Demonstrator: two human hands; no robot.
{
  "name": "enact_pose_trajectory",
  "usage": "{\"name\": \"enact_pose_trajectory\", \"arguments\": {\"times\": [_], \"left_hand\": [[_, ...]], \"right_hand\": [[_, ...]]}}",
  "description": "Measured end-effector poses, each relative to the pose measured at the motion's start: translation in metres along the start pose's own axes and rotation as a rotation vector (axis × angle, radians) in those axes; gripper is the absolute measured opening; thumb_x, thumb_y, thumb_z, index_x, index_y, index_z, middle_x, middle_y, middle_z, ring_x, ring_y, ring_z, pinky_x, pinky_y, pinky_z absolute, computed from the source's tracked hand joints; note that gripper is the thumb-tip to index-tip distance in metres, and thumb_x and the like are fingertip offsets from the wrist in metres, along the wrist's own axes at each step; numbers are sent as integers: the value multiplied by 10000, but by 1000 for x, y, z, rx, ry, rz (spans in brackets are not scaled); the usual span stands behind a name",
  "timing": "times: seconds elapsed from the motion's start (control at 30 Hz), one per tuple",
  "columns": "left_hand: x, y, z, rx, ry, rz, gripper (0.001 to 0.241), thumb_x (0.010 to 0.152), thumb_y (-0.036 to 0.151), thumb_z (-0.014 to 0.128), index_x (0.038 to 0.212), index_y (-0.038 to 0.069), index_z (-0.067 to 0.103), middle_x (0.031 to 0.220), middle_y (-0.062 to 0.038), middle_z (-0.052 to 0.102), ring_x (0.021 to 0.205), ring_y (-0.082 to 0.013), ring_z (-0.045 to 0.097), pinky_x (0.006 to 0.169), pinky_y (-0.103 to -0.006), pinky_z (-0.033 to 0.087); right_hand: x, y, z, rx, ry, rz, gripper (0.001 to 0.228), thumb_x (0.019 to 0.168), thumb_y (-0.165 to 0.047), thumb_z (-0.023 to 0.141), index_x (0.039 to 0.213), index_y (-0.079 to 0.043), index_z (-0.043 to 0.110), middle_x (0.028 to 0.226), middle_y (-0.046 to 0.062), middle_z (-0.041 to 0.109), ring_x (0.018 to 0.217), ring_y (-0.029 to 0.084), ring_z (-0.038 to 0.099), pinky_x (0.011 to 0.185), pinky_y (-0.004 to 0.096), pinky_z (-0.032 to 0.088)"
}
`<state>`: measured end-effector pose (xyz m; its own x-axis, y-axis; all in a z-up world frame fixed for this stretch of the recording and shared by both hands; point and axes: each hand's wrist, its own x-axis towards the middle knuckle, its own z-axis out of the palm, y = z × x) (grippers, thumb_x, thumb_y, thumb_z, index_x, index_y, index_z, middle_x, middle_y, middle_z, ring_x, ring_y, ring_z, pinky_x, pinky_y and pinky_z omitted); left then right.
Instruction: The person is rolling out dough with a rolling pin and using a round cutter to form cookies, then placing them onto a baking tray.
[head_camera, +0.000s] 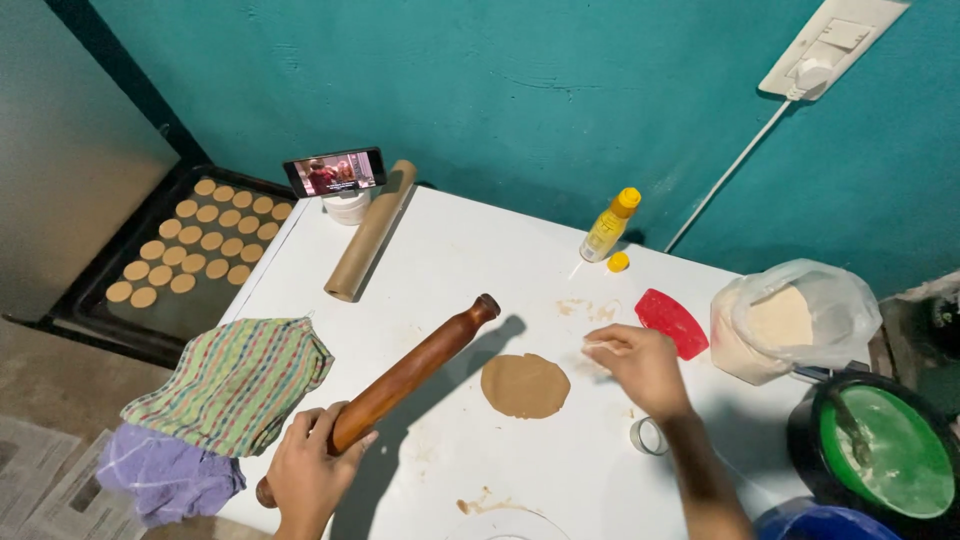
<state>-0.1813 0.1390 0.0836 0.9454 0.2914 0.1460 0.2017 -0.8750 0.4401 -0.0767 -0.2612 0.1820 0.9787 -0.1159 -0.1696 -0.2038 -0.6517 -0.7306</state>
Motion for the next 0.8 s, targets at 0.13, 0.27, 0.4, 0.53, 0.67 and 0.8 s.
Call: {"name": "enact_pose_trajectory", "arguments": {"times": [0.13, 0.27, 0.4, 0.53, 0.67, 0.8], "left_hand": [[4, -5, 0, -20, 15, 30, 677, 591, 481, 919, 1152, 141, 749, 990, -66, 665, 825, -232, 696, 704, -379, 565], [9, 7, -10, -49, 69, 117, 630, 588, 445, 911, 1126, 152, 762, 960, -55, 683, 827, -240, 678, 719, -387, 544], [19, 24, -10, -58, -4, 206, 691, 585, 419, 914, 1203, 153, 753, 928, -50, 680, 840, -238, 662, 744, -385, 527], [23, 42, -2, -89, -55, 294, 644, 632, 388, 902, 1220, 173, 752, 945, -33, 684, 824, -222, 661, 754, -387, 517], [18, 51, 9, -123, -58, 341, 665, 592, 361, 909, 1207, 161, 752, 982, -50, 682, 842, -249, 664, 764, -406, 522], [18, 51, 20, -45, -240, 224, 688, 598, 387, 927, 1228, 186, 738, 1031, -37, 675, 872, -230, 673, 796, -388, 535]], "right_hand": [[-2, -20, 15, -14, 42, -121, 196, 844, -158, 778, 1019, -78, 812, 902, 87, 824, 772, 150, 740, 730, 281, 576], [-6, -11, 11, -221, 195, -238, 180, 860, -166, 780, 1015, -77, 801, 946, 110, 799, 825, 197, 742, 738, 312, 575], [-21, -28, -6, -71, 308, -207, 179, 867, -115, 754, 1032, -49, 777, 939, 105, 797, 835, 138, 760, 740, 286, 585], [-17, 1, -28, 198, 348, -132, 152, 888, -53, 751, 1031, -10, 777, 892, 109, 798, 823, 134, 707, 757, 274, 562], [-15, 38, -86, 223, 640, -177, 183, 958, -64, 716, 1123, 6, 750, 979, 90, 757, 872, 124, 704, 800, 264, 574], [17, 109, -147, -33, 857, -241, 329, 935, -96, 740, 1223, 62, 727, 1094, 214, 722, 970, 309, 700, 863, 374, 558]]}}
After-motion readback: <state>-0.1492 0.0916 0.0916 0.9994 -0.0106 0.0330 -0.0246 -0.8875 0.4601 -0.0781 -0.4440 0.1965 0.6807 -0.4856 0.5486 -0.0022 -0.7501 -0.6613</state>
